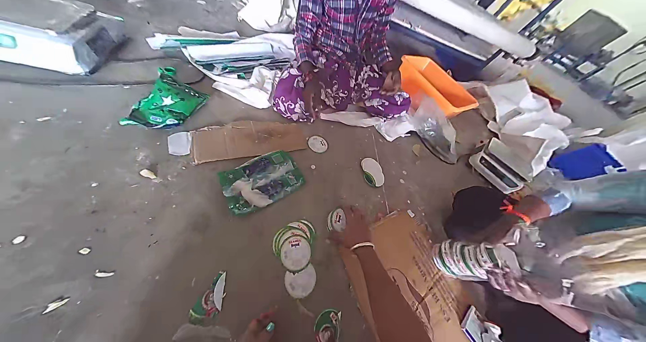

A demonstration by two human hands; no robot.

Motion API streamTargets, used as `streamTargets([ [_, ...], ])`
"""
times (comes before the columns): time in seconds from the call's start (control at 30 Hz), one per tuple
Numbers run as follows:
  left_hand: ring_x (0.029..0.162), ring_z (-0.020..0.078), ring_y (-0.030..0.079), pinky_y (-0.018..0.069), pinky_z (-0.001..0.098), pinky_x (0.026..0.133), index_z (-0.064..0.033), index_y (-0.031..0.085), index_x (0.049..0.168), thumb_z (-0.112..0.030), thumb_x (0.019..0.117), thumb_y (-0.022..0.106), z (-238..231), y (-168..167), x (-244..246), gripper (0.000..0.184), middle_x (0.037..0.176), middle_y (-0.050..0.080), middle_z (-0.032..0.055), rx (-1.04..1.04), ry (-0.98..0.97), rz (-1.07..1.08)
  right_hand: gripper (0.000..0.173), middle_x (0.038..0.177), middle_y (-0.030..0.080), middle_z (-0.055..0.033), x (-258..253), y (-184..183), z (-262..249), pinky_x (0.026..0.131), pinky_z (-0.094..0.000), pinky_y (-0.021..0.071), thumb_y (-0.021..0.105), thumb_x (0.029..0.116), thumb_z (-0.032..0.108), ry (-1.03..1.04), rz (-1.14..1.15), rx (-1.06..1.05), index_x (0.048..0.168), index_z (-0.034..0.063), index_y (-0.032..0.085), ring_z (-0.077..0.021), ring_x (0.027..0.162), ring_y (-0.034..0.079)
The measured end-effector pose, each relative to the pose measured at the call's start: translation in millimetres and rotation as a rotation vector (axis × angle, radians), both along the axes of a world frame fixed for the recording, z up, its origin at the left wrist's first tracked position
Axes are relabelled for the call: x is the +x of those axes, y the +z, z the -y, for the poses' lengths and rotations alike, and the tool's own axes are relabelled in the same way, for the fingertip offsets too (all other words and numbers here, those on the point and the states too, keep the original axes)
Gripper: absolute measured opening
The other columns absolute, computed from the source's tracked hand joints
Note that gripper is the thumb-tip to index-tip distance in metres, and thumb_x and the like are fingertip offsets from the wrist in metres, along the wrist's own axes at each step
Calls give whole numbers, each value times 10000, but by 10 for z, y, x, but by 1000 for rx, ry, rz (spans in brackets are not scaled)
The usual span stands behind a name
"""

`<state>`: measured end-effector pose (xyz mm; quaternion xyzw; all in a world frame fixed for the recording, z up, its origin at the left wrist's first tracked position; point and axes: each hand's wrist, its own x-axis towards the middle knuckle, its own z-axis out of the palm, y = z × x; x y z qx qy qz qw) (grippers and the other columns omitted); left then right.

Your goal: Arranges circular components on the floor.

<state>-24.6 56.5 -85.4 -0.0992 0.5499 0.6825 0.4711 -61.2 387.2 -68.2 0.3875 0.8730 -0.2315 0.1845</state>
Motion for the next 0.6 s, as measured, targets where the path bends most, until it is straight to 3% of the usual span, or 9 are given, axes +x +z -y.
streamTargets([
  [0.1,925,91,634,543,288,821,52,418,1379,-109,1033,412,3,117,-14,382,1114,609,60,17,30,-35,996,1595,335,-271,-25,-55,29,1089,-636,409,897,738,343,-68,-65,80,1576,178,386,-503,1409,395],
  [0.2,919,100,637,542,287,795,31,451,1358,-118,1018,429,29,173,-90,372,1104,625,61,17,88,-72,1028,1560,391,-293,115,176,129,1134,-622,375,911,731,354,-194,-222,183,1575,105,379,-497,1427,391],
  [0.27,925,115,633,535,295,790,34,456,1359,-124,1004,430,38,191,-127,388,1114,623,78,25,124,-84,1067,1541,397,-321,383,383,193,1105,-637,397,928,715,315,-352,-314,247,1577,56,356,-516,1407,406],
  [0.37,884,107,640,543,280,758,8,480,1332,-118,1029,426,22,243,-144,333,1063,624,55,23,177,-58,1049,1555,352,-342,1052,448,250,1077,-675,400,911,744,313,-544,-285,301,1586,68,337,-548,1406,384],
  [0.47,882,109,641,543,295,753,-3,491,1336,-134,1028,444,-5,251,-163,338,1059,634,52,26,147,-72,906,1555,382,-331,1657,77,297,1109,-684,371,808,831,440,-553,-70,341,1542,38,416,-530,1426,380],
  [0.5,890,115,640,544,303,760,-3,485,1352,-146,1032,445,-12,228,-162,353,1072,632,57,26,123,-74,902,1589,359,-291,1797,-82,295,1121,-687,357,763,853,523,-527,18,338,1552,70,416,-506,1453,357],
  [0.53,898,117,642,546,308,768,-5,477,1366,-157,1034,442,-13,193,-162,366,1083,629,60,20,95,-79,942,1658,245,-254,1892,-174,301,1153,-700,281,716,880,584,-516,69,312,1600,108,339,-493,1511,252],
  [0.6,942,136,627,530,326,807,4,431,1416,-168,1050,423,-19,154,-187,405,1139,605,87,17,56,-68,878,1703,66,-237,1965,-110,213,1197,-728,91,581,984,557,-493,7,268,1644,117,205,-481,1561,59],
])
